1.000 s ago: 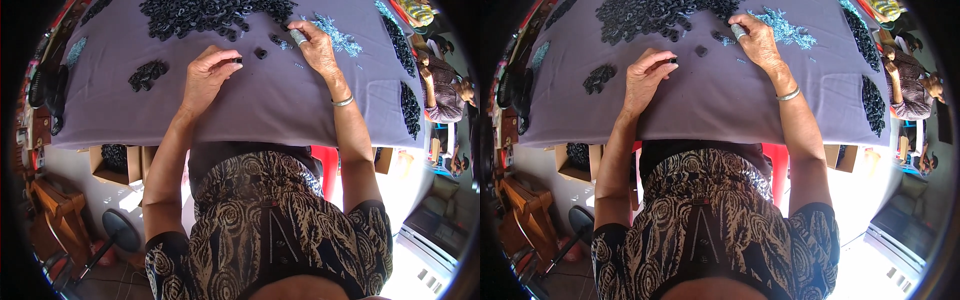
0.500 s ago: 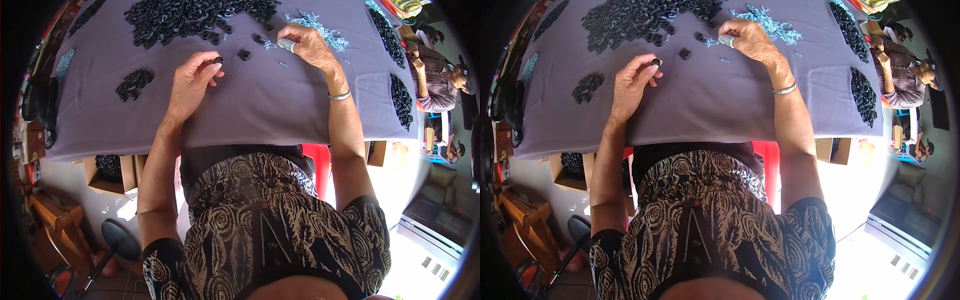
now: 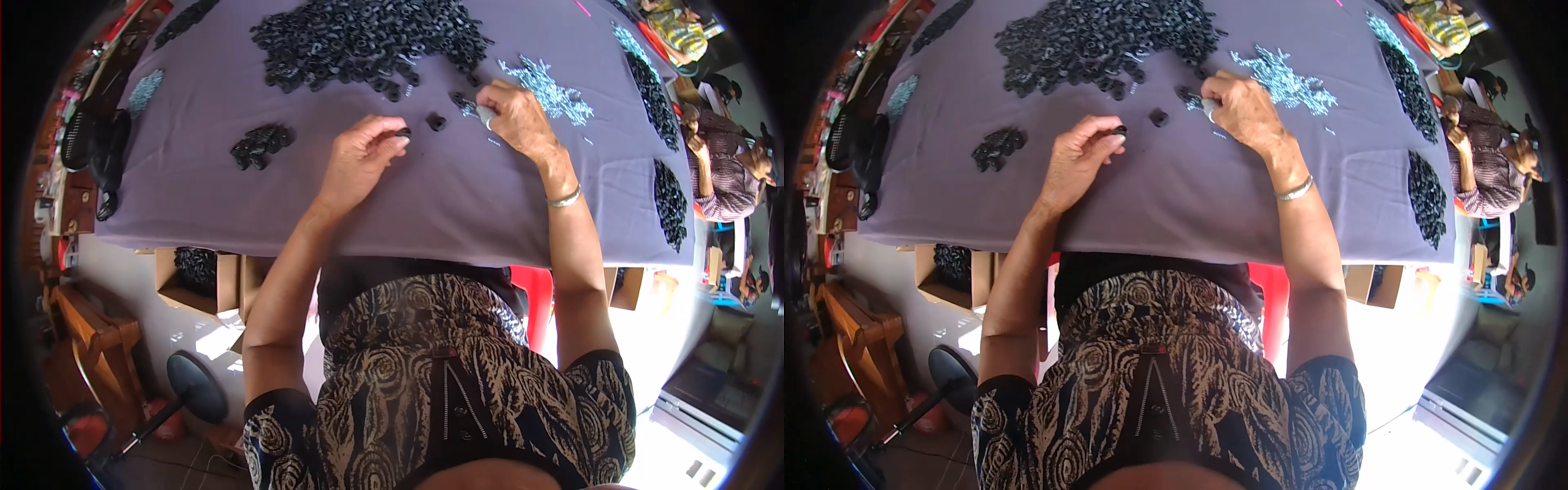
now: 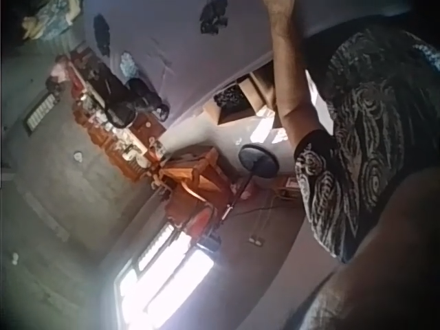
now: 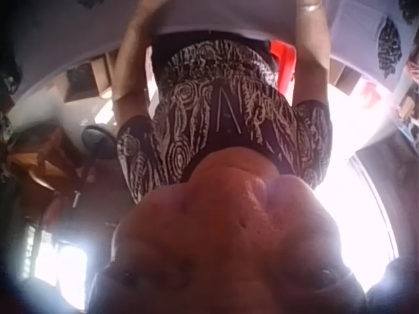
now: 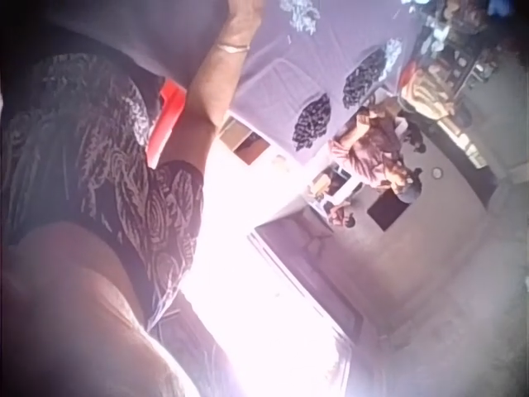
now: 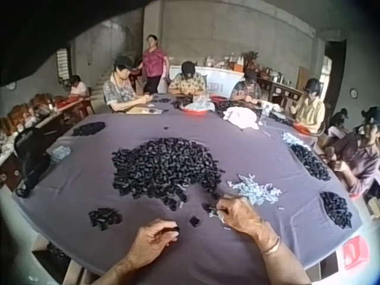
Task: Assembling small black plastic parts by attaching white components on a workshop table.
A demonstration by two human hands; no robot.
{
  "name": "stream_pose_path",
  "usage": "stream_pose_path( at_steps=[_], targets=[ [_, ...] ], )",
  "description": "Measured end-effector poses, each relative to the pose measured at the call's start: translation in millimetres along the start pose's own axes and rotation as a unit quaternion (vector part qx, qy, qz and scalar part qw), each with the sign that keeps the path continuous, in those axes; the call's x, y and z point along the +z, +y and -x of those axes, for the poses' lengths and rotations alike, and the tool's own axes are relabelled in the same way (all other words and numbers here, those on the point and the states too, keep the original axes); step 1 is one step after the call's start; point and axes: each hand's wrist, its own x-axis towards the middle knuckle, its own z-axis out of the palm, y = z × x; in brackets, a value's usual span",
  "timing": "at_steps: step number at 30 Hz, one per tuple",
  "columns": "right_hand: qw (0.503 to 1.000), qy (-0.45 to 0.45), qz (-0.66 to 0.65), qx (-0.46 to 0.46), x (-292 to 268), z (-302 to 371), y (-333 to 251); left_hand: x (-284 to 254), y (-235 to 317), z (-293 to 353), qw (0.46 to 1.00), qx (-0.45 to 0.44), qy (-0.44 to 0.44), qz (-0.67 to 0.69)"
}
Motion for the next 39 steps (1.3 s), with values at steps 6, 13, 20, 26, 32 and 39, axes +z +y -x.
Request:
stream_pose_path(
  at_steps=[6, 13, 20, 26, 32, 39],
  targets=[
    [0.999, 0.028, 0.022, 0.002, -1, 1, 6, 1, -1, 1, 0.999, 0.003, 0.002, 0.035],
    [0.963, 0.053, -0.258, 0.051, 3, 3, 23, 0, 4, 3, 0.998, -0.037, -0.006, 0.052],
    [0.921, -0.029, -0.389, -0.009, 25, 8, -27, 8, -3, 2, 0.998, 0.013, -0.007, 0.065],
    [0.927, -0.045, -0.368, -0.055, 31, 3, -47, 6, 2, 5, 0.999, 0.037, 0.012, 0.017],
    [0.931, -0.069, -0.352, -0.058, 32, 3, -41, 7, -1, -2, 0.998, 0.043, -0.005, 0.035],
    [0.936, -0.088, -0.335, -0.056, 31, 7, -43, 6, -3, 2, 0.998, 0.052, -0.025, -0.041]
  ],
)
